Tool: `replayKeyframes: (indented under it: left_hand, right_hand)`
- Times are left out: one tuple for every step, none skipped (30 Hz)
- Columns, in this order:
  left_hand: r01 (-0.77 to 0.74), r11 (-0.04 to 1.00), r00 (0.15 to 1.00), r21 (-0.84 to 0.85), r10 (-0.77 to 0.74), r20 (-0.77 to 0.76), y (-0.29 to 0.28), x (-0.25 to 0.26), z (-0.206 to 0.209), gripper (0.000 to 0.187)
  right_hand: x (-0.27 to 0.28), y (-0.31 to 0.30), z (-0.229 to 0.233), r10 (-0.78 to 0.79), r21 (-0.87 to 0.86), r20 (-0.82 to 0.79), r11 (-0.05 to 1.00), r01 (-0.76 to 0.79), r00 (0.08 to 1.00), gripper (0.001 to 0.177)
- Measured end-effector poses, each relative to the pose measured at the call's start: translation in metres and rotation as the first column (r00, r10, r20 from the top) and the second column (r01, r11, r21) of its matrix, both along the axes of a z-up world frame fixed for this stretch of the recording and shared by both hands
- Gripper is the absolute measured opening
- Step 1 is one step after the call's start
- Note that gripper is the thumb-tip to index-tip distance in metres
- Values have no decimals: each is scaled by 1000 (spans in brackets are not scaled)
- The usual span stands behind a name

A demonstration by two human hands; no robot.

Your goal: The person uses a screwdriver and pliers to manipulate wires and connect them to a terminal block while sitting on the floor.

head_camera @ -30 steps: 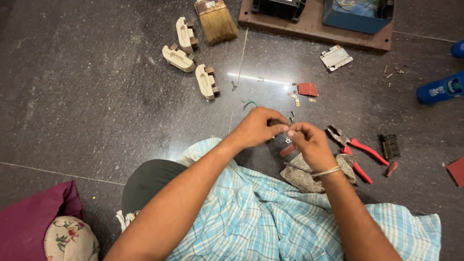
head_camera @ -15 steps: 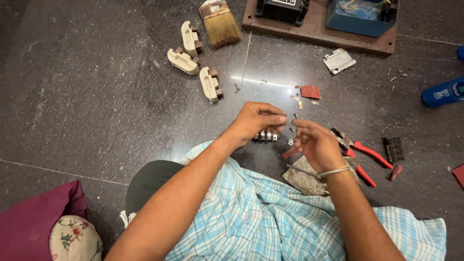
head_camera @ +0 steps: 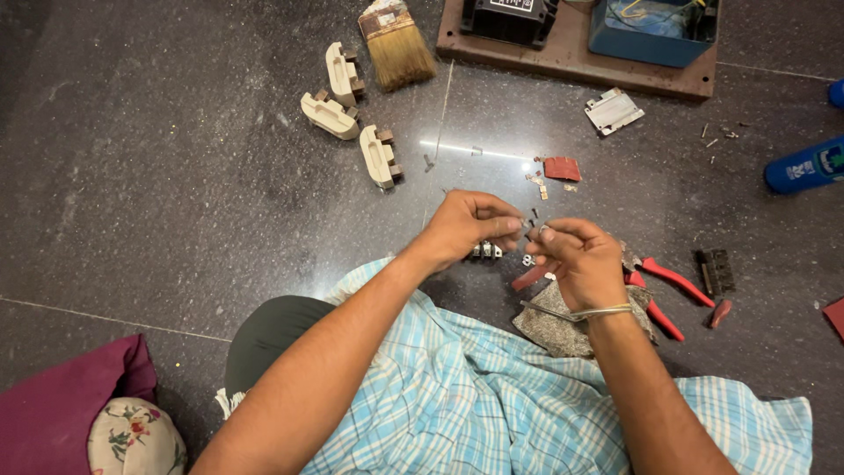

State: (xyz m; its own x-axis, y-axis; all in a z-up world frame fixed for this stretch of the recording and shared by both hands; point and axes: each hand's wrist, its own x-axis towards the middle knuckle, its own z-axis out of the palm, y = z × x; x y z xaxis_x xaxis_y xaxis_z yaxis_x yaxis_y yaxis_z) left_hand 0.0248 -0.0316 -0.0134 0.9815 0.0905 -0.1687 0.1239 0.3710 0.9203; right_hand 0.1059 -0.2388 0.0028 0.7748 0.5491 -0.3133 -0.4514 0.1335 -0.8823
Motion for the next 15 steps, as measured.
replayKeyframes:
  left_hand:
    - [1,1000,1000,0,-1,0,-1,0,1,24]
    - [-3,1000,1000,22,3,19,-2,0,3,22]
    - [-7,999,999,46,5,38,-3,-1,5,21]
    - [-6,999,999,46,4,38,-4,-2,9,21]
    - [6,996,997,93,-12,70,-6,-4,12,20]
    - [16,990,994,141,-30,101,-8,-6,16,19]
    - [19,990,994,140,-33,100,-9,-7,19,19]
    - [-5,977,994,214,-19,110,-11,-9,21,18]
    - [-31,957,993,288,-4,120,-12,-10,23,17]
    - [-29,957,993,287,-5,118,-12,-9,24,17]
    - [-43,973,991,227,13,130,-12,-9,25,17]
    - [-56,984,989,167,33,141,-12,-8,25,18]
    - [-55,984,990,167,31,141,-13,-8,26,18]
    - [-58,976,991,211,30,134,-13,-8,26,18]
    - [-62,965,992,255,30,127,-13,-9,28,18]
  right_hand:
    - [0,-1,-4,-1,0,0,1000,1,1000,17]
    - [0,-2,-7,-15,20,-15,1000,16,1000,15]
    - [0,-2,-9,-30,41,-30,999,31,999,14]
    - [-1,-2,-9,-31,41,-30,999,32,999,14]
    - [-2,-2,-7,-26,39,-64,999,28,998,15]
    - [-4,-2,-5,-20,37,-98,999,24,995,17]
    - [-5,-1,-3,-24,36,-99,999,27,995,17]
    - [-6,-1,0,-3,75,-66,997,8,998,19]
    - [-7,0,2,19,113,-33,993,-15,999,20]
    - [-9,1,6,17,112,-35,994,-13,999,20]
    - [-10,1,10,3,87,51,996,-7,999,21]
    - [-11,3,14,-10,63,137,998,1,991,21]
    - [-12,4,19,-11,63,137,998,3,991,21]
    - [-15,5,24,-16,38,136,999,11,991,20]
    - [-17,7,28,-19,13,135,1000,18,991,19]
